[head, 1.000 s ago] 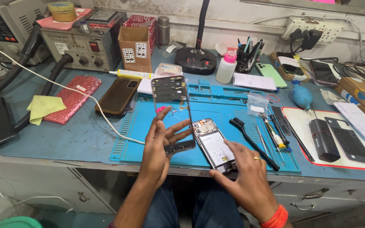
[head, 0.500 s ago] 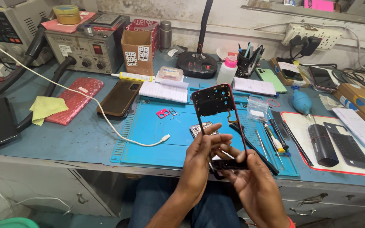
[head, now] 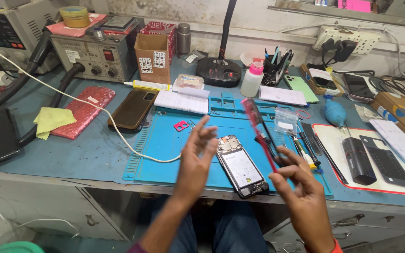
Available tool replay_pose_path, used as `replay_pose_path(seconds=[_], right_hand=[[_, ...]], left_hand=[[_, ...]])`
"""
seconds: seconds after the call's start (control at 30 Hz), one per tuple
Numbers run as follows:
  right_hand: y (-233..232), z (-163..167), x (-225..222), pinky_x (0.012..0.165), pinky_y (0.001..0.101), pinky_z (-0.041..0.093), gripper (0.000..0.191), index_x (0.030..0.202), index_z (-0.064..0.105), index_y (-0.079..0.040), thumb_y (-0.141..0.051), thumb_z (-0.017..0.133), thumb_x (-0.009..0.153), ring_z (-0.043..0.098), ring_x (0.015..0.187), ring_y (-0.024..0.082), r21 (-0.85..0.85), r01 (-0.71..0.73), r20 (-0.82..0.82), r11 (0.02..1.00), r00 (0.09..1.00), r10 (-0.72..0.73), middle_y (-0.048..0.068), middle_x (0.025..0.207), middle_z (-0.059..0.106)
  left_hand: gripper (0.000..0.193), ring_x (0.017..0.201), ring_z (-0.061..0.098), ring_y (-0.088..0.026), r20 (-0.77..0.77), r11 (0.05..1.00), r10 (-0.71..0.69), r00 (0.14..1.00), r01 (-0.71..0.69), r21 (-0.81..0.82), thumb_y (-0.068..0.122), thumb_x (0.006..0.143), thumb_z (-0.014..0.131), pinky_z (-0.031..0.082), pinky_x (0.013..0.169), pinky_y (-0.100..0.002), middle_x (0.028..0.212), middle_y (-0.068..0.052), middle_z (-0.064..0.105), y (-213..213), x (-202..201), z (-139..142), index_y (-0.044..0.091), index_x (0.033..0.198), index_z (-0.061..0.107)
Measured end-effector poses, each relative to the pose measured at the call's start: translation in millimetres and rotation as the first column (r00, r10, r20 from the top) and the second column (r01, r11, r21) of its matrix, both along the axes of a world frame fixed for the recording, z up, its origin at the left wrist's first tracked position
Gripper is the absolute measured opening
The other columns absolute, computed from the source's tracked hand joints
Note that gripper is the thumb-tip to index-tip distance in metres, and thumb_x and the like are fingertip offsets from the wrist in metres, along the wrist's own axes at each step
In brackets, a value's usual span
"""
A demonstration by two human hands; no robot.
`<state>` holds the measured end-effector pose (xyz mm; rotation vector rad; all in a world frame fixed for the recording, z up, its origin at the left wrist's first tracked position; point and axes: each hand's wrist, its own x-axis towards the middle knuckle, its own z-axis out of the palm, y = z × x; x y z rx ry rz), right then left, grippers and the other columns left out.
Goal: The person tests a smartphone's screen, then pries off the back cover and works on the internal components with a screwdriver and a brush, handling the battery and small parts on a repair mat. They reassemble the phone and power it on to check the display at the end.
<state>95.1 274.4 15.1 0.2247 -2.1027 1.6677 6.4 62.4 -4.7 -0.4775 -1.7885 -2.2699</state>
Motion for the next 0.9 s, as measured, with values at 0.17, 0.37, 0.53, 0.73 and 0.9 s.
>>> replay_pose_path(seconds=[0.17,0.37,0.53,0.73,0.9], right_hand=[[-19,-10,-5,0.098,0.0449,0.049,0.016,0.087,0.077,-0.010,-0.025,0.078,0.081,0.058,0.121,0.034,0.518,0.279,-0.132,0.809,0.960,-0.247,0.018,0.142,0.058],[-55,-13,-8,0.091,0.0490,0.046,0.045,0.109,0.072,-0.014,-0.037,0.082,0.072,0.056,0.115,0.043,0.761,0.297,-0.124,0.577,0.940,-0.319,0.022,0.135,0.057],[-50,-4,-13,0.092,0.0455,0.045,0.055,0.114,0.064,-0.010,-0.039,0.083,0.071,0.059,0.104,0.037,0.760,0.205,-0.062,0.617,0.968,-0.245,0.014,0.114,0.067],[-19,3,-32,0.090,0.0421,0.047,0.050,0.107,0.064,-0.012,-0.029,0.086,0.066,0.061,0.102,0.033,0.765,-0.015,0.128,0.644,0.983,-0.130,0.012,0.104,0.069],[27,21,-58,0.097,0.0360,0.047,0.048,0.106,0.057,-0.012,-0.016,0.084,0.067,0.061,0.112,0.026,0.541,-0.400,0.411,0.740,0.893,0.183,0.009,0.134,0.064]], left_hand=[[0.060,0.127,0.063,-0.028,-0.170,0.887,0.101,0.980,-0.166,-0.430,0.012,0.093,0.065,0.051,0.104,-0.040,0.139,-0.015,0.064,-33,-46,5,0.014,0.150,0.048],[0.059,0.124,0.065,-0.028,-0.104,0.858,0.080,0.991,-0.122,-0.500,0.014,0.092,0.066,0.053,0.098,-0.041,0.137,-0.015,0.063,-38,-54,-7,0.015,0.149,0.047],[0.056,0.124,0.066,-0.028,-0.155,0.892,0.109,0.982,-0.165,-0.421,0.016,0.094,0.067,0.054,0.097,-0.041,0.135,-0.015,0.066,-40,-53,-14,0.014,0.147,0.050],[0.054,0.122,0.067,-0.027,-0.246,0.878,0.086,0.965,-0.191,-0.439,0.016,0.095,0.067,0.054,0.097,-0.040,0.134,-0.014,0.066,-43,-43,-4,0.013,0.146,0.052],[0.063,0.125,0.065,-0.028,-0.340,0.794,-0.144,0.929,-0.096,-0.600,0.028,0.089,0.079,0.051,0.106,-0.040,0.136,-0.014,0.067,-50,-28,10,0.011,0.144,0.055]])
